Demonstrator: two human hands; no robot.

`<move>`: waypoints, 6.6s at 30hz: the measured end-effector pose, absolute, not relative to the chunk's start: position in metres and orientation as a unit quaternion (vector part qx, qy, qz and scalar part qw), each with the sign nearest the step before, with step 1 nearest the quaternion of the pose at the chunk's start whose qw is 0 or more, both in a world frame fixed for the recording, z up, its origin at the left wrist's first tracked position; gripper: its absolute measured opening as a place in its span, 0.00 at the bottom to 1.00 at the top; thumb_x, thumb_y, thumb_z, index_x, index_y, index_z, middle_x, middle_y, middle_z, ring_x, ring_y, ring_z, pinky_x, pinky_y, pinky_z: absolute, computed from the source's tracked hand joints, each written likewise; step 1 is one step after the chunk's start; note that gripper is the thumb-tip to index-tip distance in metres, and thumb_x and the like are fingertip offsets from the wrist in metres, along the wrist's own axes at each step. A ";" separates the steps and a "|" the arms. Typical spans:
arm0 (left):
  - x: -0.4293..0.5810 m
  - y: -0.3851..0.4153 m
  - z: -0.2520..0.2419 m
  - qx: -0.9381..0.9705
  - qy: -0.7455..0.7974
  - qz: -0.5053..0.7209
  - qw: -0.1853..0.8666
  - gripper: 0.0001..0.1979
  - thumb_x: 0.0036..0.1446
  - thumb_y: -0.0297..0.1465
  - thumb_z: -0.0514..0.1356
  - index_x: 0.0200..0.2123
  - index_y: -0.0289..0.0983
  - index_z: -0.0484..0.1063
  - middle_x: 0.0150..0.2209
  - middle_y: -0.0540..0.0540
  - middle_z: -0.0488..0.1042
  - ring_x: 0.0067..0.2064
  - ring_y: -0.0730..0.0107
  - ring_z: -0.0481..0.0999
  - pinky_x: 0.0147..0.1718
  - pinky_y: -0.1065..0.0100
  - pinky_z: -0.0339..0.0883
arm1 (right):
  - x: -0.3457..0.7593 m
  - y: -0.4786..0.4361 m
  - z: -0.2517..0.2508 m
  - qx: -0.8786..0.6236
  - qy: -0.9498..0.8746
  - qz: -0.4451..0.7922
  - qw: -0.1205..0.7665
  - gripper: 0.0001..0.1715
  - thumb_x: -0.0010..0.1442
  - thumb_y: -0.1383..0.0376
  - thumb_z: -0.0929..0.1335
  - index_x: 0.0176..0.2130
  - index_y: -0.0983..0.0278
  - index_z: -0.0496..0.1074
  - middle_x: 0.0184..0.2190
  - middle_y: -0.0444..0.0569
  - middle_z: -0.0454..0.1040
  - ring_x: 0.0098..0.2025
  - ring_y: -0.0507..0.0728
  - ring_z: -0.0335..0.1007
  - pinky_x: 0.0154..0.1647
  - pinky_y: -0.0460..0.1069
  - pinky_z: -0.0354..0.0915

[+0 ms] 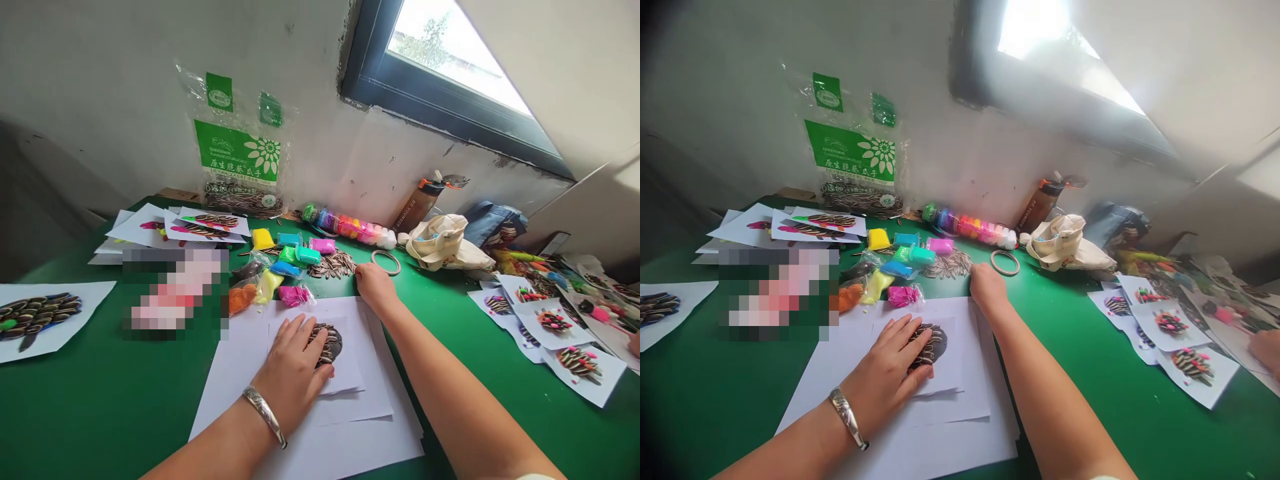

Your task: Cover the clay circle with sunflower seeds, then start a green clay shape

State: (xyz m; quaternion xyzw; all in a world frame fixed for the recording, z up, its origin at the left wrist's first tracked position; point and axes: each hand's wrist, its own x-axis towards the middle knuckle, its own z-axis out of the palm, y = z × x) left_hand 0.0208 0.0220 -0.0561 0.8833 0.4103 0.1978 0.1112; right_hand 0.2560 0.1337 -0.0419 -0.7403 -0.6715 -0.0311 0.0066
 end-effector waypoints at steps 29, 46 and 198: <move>0.018 0.022 -0.046 0.877 0.405 0.211 0.147 0.20 0.60 0.31 0.56 0.54 0.33 0.68 0.58 0.36 0.66 0.61 0.45 0.60 0.57 0.41 0.59 | 0.273 0.138 0.002 -0.692 -0.717 -0.036 -0.076 0.15 0.59 0.71 0.61 0.41 0.64 0.75 0.38 0.54 0.76 0.43 0.59 0.71 0.39 0.47 0.59; 0.018 0.023 -0.050 0.875 0.403 0.233 0.134 0.20 0.59 0.32 0.57 0.54 0.35 0.68 0.57 0.37 0.68 0.61 0.46 0.62 0.57 0.43 0.59 | 0.236 0.164 -0.026 -0.699 -0.710 0.015 -0.085 0.17 0.64 0.61 0.65 0.50 0.65 0.68 0.49 0.52 0.70 0.46 0.57 0.70 0.45 0.56 0.68; 0.022 0.023 -0.051 0.881 0.409 0.212 0.108 0.20 0.60 0.31 0.55 0.54 0.30 0.69 0.55 0.34 0.69 0.60 0.43 0.61 0.57 0.42 0.59 | 0.204 -0.009 -0.041 -0.619 -0.641 0.299 0.341 0.08 0.60 0.66 0.65 0.36 0.62 0.74 0.32 0.45 0.77 0.33 0.53 0.70 0.35 0.46 0.65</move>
